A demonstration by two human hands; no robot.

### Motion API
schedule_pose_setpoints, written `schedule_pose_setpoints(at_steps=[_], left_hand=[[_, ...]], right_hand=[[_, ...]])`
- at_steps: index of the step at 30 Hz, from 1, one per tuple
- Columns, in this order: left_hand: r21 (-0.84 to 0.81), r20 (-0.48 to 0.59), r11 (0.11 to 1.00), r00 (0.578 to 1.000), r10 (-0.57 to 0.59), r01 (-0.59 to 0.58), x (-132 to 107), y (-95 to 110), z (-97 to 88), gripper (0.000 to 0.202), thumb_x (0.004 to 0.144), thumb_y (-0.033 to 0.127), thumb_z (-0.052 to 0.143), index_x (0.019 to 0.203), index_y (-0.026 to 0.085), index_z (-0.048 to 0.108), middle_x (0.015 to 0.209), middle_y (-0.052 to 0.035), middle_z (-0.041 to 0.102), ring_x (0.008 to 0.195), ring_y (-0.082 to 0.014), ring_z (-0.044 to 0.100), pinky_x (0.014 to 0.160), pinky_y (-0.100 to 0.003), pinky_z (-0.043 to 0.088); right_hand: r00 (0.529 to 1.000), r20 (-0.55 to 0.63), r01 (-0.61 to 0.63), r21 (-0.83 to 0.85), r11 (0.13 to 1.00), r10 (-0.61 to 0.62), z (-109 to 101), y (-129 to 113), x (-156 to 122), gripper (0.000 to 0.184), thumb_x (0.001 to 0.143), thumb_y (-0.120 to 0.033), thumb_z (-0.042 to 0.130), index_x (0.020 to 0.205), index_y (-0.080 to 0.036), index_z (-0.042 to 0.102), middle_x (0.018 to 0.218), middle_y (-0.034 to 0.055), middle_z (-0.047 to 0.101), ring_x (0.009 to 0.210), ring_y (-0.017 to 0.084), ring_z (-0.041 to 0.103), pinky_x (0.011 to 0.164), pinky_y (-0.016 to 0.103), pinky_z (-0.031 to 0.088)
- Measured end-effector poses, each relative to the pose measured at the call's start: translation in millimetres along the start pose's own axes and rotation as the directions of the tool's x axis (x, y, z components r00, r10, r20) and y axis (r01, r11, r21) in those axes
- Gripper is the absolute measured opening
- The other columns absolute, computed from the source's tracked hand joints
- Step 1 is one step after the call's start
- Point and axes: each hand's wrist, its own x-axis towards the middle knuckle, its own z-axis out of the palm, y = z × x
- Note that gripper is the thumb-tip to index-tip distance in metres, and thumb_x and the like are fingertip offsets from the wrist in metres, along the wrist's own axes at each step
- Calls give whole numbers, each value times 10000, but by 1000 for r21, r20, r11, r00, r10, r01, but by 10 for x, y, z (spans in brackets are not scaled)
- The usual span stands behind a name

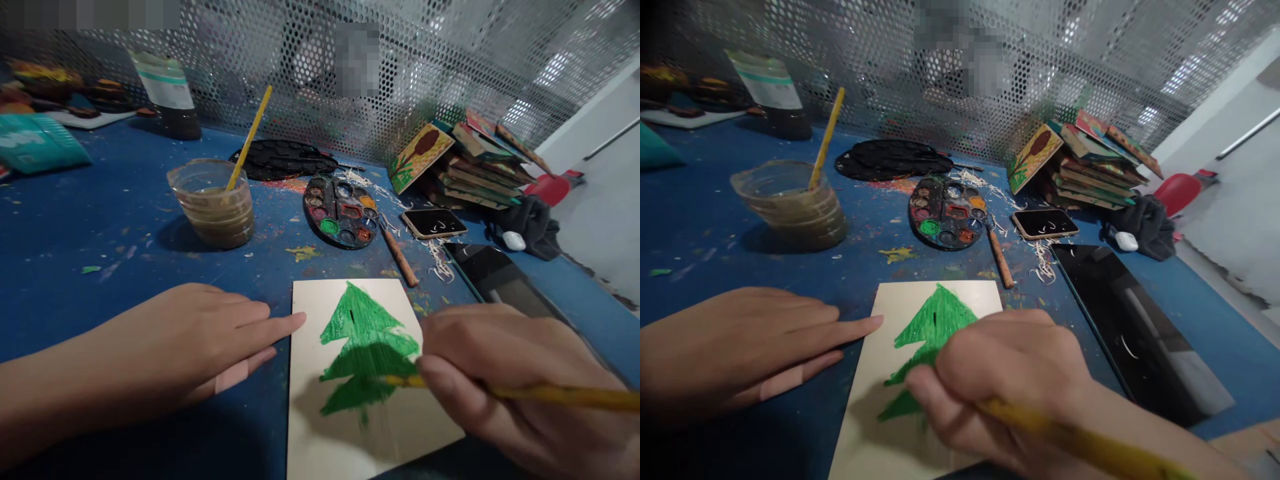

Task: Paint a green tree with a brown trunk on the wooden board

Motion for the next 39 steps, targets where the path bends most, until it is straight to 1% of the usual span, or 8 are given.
schedule_pose_setpoints(at_steps=[6, 12, 18, 23, 26, 30, 34, 39], left_hand=[[50, -1, 999, 1000, 16, -16, -28, -19, 35, 551, 951, 137, 382, 1446, 301, 204, 820, 67, 644, 727, -146, 580, 657, -288, 333], [8, 9, 1000, 1000, -24, 24, -76, -54, 78, 571, 916, 144, 440, 1408, 383, 275, 830, 83, 649, 687, -126, 602, 632, -258, 339], [32, 20, 999, 1000, -4, 3, -81, -93, 68, 627, 909, 122, 435, 1436, 391, 227, 804, 84, 636, 687, -124, 601, 632, -231, 346], [15, -48, 1000, 998, 28, -27, -83, -99, 70, 616, 905, 128, 416, 1439, 382, 241, 812, 74, 643, 697, -120, 602, 642, -233, 369], [28, 3, 1000, 1000, 0, 0, -78, -92, 66, 592, 914, 134, 412, 1422, 393, 253, 774, 81, 623, 667, -120, 589, 621, -244, 343], [25, 28, 999, 999, -22, 22, -48, -71, 51, 571, 918, 130, 424, 1404, 391, 277, 783, 85, 624, 673, -120, 584, 622, -251, 320], [-20, 0, 1000, 1000, -5, 5, -25, -45, 26, 497, 937, 139, 388, 1374, 360, 309, 792, 76, 634, 660, -132, 584, 616, -262, 321], [-12, -9, 1000, 1000, 14, -14, -21, -36, 8, 474, 955, 152, 375, 1380, 343, 286, 807, 74, 645, 684, -137, 588, 641, -264, 345]], right_hand=[[997, 59, 48, -13, 999, -48, 19, 55, 44, 432, 989, -301, 361, 589, -197, 486, 462, -27, 500, 398, 70, 443, 405, 206, 349], [985, -173, -37, -48, 998, 29, 66, 179, 94, 417, 952, -250, 445, 538, -204, 438, 444, -26, 482, 379, 65, 401, 374, 208, 303], [991, -131, -12, 130, 991, 30, 73, 229, 95, 413, 909, -312, 555, 522, -197, 470, 442, -42, 487, 392, 63, 431, 392, 213, 323], [958, -286, -25, 40, 999, 35, 132, 297, 110, 399, 923, -317, 542, 543, -201, 510, 466, -26, 534, 404, 76, 466, 399, 219, 342], [979, -184, 94, -7, 996, -93, 120, 290, 103, 409, 932, -301, 518, 535, -211, 472, 489, -15, 526, 460, 95, 497, 455, 233, 377], [997, -46, 71, 233, 970, -62, 94, 275, 84, 452, 961, -299, 454, 525, -209, 381, 469, -44, 422, 436, 77, 444, 446, 222, 350], [989, -130, -44, 214, 976, 73, 136, 331, 99, 423, 952, -267, 481, 542, -201, 405, 490, -51, 445, 423, 60, 425, 422, 210, 327], [986, -168, 10, 157, 988, 17, 156, 314, 76, 397, 950, -313, 487, 573, -203, 428, 528, -24, 502, 482, 86, 491, 465, 229, 374]])
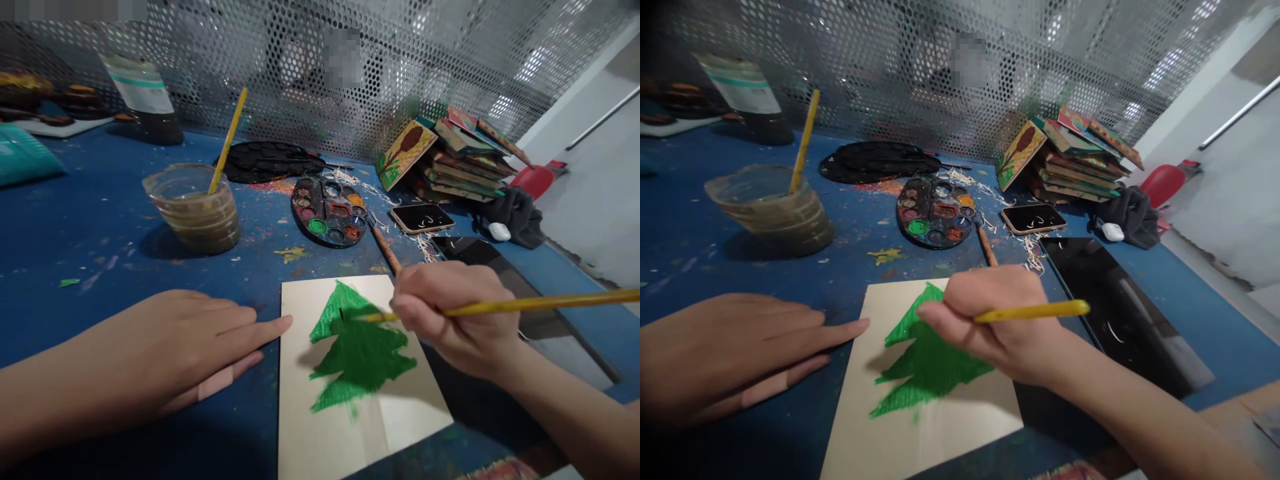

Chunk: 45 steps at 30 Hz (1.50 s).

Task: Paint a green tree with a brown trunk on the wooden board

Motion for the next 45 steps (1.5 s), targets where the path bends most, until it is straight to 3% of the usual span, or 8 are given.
schedule_pose_setpoints(at_steps=[4, 9, 12, 15, 19, 21, 31, 45], left_hand=[[-23, -3, 1000, 1000, 9, -9, 4, 0, 3, 473, 970, 138, 322, 1402, 323, 269, 835, 64, 656, 686, -138, 584, 644, -264, 351], [-2, -73, 999, 996, 47, -47, 21, 6, 18, 390, 1000, 230, 279, 1377, 300, 348, 835, 57, 655, 688, -143, 588, 621, -282, 379], [-32, -66, 999, 998, 16, -18, 19, 11, 16, 384, 997, 222, 288, 1356, 324, 375, 814, 62, 639, 673, -143, 579, 616, -279, 375], [-46, -25, 999, 1000, 13, -14, 16, 21, -8, 386, 990, 214, 296, 1351, 324, 375, 801, 59, 624, 667, -152, 566, 606, -286, 355], [-2, 52, 1000, 998, 17, -17, 40, 47, -75, 374, 977, 184, 321, 1331, 282, 392, 791, 44, 606, 667, -158, 561, 595, -288, 348], [30, 86, 999, 996, 11, -13, 56, 66, -110, 374, 968, 174, 362, 1329, 266, 394, 814, 36, 614, 675, -157, 574, 592, -283, 359], [81, 131, 997, 991, -2, -9, 64, 98, -105, 371, 957, 237, 422, 1327, 253, 423, 845, 14, 632, 695, -181, 612, 540, -308, 356], [70, 123, 998, 992, -14, 5, 48, 131, -115, 373, 937, 251, 455, 1310, 235, 461, 865, 0, 644, 679, -197, 616, 512, -329, 359]], right_hand=[[981, 124, -163, 143, 976, 146, 3, 0, 3, 418, 957, -272, 461, 550, -199, 402, 460, -60, 430, 386, 51, 418, 393, 194, 328], [973, -191, -127, 35, 991, 131, 48, 126, 35, 374, 916, -262, 524, 553, -196, 465, 490, -40, 490, 439, 67, 452, 420, 201, 338], [982, 9, -188, 160, 969, 189, 69, 128, 9, 411, 944, -313, 483, 552, -197, 438, 453, -52, 454, 395, 60, 423, 388, 190, 323], [939, 167, -338, 290, 895, 301, 91, 128, -2, 444, 949, -347, 472, 537, -195, 408, 411, -70, 415, 347, 47, 397, 350, 169, 300], [903, -245, -298, 234, 925, 353, 76, 233, 149, 325, 901, -300, 531, 595, -194, 510, 488, -47, 521, 402, 61, 465, 390, 169, 357], [891, -337, -257, 178, 950, 304, 58, 333, 310, 254, 883, -297, 549, 650, -196, 543, 528, -37, 558, 431, 73, 498, 419, 178, 390], [961, -152, -246, -79, 966, 232, 256, 772, 1089, 361, 880, -379, 513, 575, -184, 511, 461, -20, 571, 403, 99, 515, 479, 213, 375], [951, -132, -288, -57, 956, 279, 314, 763, 1121, 389, 878, -450, 467, 590, -192, 512, 455, -21, 552, 372, 100, 500, 423, 195, 358]])
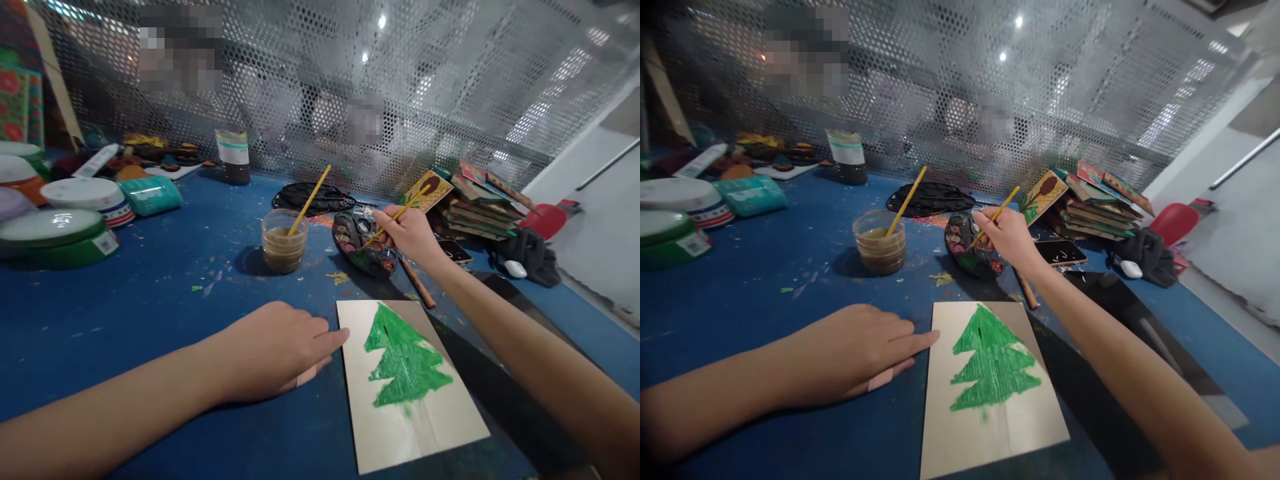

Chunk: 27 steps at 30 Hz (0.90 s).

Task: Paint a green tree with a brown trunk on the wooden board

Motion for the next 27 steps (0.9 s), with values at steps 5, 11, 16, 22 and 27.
schedule_pose_setpoints(at_steps=[5, 11, 16, 22, 27], left_hand=[[-4, -7, 1000, 1000, 10, -10, 3, -1, 7, 376, 941, 254, 447, 1317, 236, 453, 857, 3, 639, 694, -198, 617, 515, -329, 364], [-11, -30, 1000, 999, 13, -13, -8, -9, 8, 370, 937, 226, 453, 1306, 232, 473, 854, -3, 652, 720, -191, 634, 546, -311, 398], [-32, -80, 999, 997, 9, -12, -19, -3, -8, 390, 895, 166, 513, 1278, 237, 509, 875, 4, 673, 690, -163, 628, 571, -293, 411], [-94, -102, 995, 994, -46, 36, -60, -8, 61, 460, 892, 93, 459, 1299, 305, 457, 887, 39, 663, 726, -163, 614, 620, -288, 377], [-105, -135, 994, 990, -35, 20, -75, -66, 158, 485, 917, 116, 392, 1351, 332, 383, 956, 42, 682, 789, -163, 624, 675, -291, 377]], right_hand=[[1000, -4, 8, -1, 1000, -8, -10, -21, -48, 405, 873, -443, 479, 557, -190, 497, 432, -25, 524, 383, 98, 491, 431, 197, 354], [1000, -5, 28, 21, 999, -28, -49, -9, -120, 402, 885, -444, 471, 586, -183, 534, 447, -27, 539, 375, 93, 474, 422, 201, 347], [989, -148, 27, 33, 999, -22, -351, -66, -329, 409, 881, -431, 501, 552, -189, 495, 418, -34, 485, 377, 85, 439, 399, 195, 322], [975, 206, -160, 412, 897, 79, -592, -238, -883, 361, 821, -417, 625, 569, -184, 513, 397, -46, 493, 294, 63, 398, 295, 164, 252], [918, 395, -127, 382, 915, -38, -506, -209, -1043, 361, 870, -357, 594, 567, -170, 538, 422, -46, 507, 360, 51, 424, 357, 154, 305]])
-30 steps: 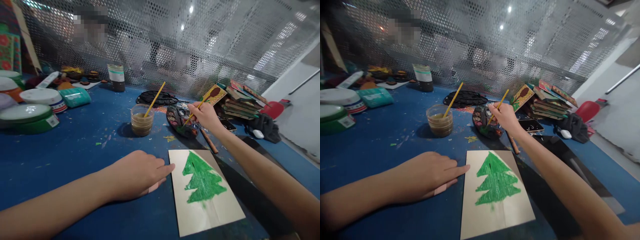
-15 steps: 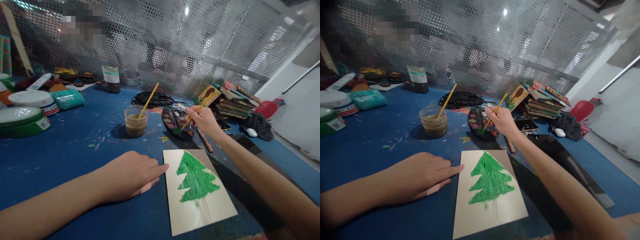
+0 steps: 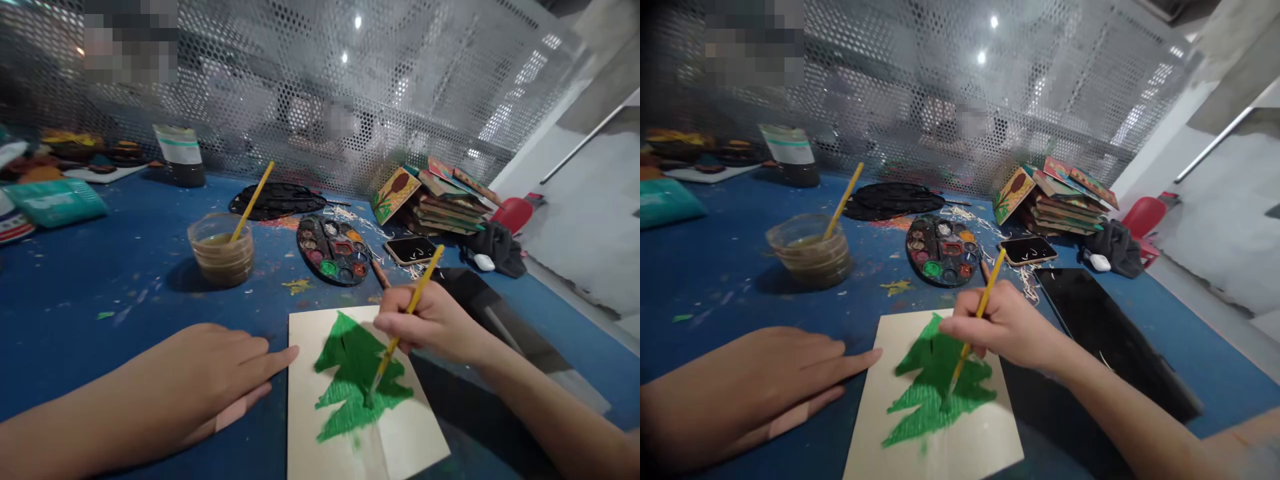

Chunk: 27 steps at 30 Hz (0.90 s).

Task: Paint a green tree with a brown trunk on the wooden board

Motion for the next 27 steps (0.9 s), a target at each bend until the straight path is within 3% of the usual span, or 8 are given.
schedule_pose_setpoints(at_steps=[4, 8, 12, 15, 17, 22, 25, 27], left_hand=[[59, -54, 998, 998, 14, -10, -17, -44, 49, 536, 903, 111, 372, 1388, 336, 328, 1001, 54, 689, 831, -154, 633, 730, -284, 389], [39, -22, 999, 1000, -5, 6, -21, -31, 36, 557, 889, 105, 361, 1387, 353, 330, 980, 66, 692, 818, -156, 639, 720, -284, 401], [69, -5, 998, 1000, -7, 7, -19, -29, 29, 534, 897, 122, 390, 1374, 361, 359, 946, 65, 692, 783, -150, 642, 694, -275, 401], [89, -28, 996, 1000, 12, -9, -8, -54, 43, 507, 906, 162, 418, 1367, 369, 378, 891, 66, 690, 729, -141, 638, 657, -263, 399], [77, -45, 997, 999, 20, -16, 2, -60, 43, 510, 905, 156, 408, 1367, 368, 374, 925, 64, 695, 754, -143, 644, 671, -267, 405], [54, -27, 998, 1000, 9, -8, 7, -21, 8, 536, 881, 103, 378, 1357, 348, 372, 926, 56, 693, 752, -152, 638, 651, -280, 393], [70, -16, 998, 1000, 2, -1, 6, -12, 6, 510, 900, 111, 371, 1353, 345, 368, 938, 55, 695, 762, -154, 640, 651, -283, 389], [61, -24, 998, 1000, 0, 1, 4, -20, 14, 504, 909, 129, 374, 1362, 350, 362, 956, 53, 697, 778, -158, 643, 670, -287, 393]], right_hand=[[940, -196, 210, -316, 925, -280, -22, 6, 10, 363, 911, -289, 540, 569, -169, 547, 493, -22, 550, 436, 62, 473, 428, 177, 338], [888, 29, 440, -336, 833, -458, -19, -73, -117, 387, 951, -320, 480, 597, -177, 539, 506, -8, 534, 469, 88, 480, 482, 226, 366], [916, 69, 400, -202, 894, -394, 2, -83, -171, 388, 953, -316, 480, 588, -184, 507, 506, -28, 484, 464, 80, 450, 473, 218, 361], [941, -41, 306, -329, 893, -337, -3, -47, -117, 400, 951, -310, 487, 571, -185, 503, 506, -30, 495, 453, 72, 456, 444, 204, 346], [914, -117, 309, -424, 852, -389, -6, -34, -91, 404, 959, -321, 470, 581, -186, 521, 515, -17, 527, 466, 79, 479, 453, 209, 359], [858, 95, 511, -270, 816, -506, 12, -62, -150, 412, 957, -337, 474, 572, -193, 485, 487, -17, 505, 461, 93, 450, 481, 243, 364], [882, 110, 471, -162, 867, -459, 15, -66, -165, 389, 953, -310, 473, 582, -193, 486, 492, -24, 488, 456, 89, 437, 472, 233, 355], [911, 48, 407, -250, 878, -409, 7, -50, -136, 378, 957, -295, 460, 596, -192, 503, 504, -22, 494, 463, 87, 452, 469, 221, 357]])
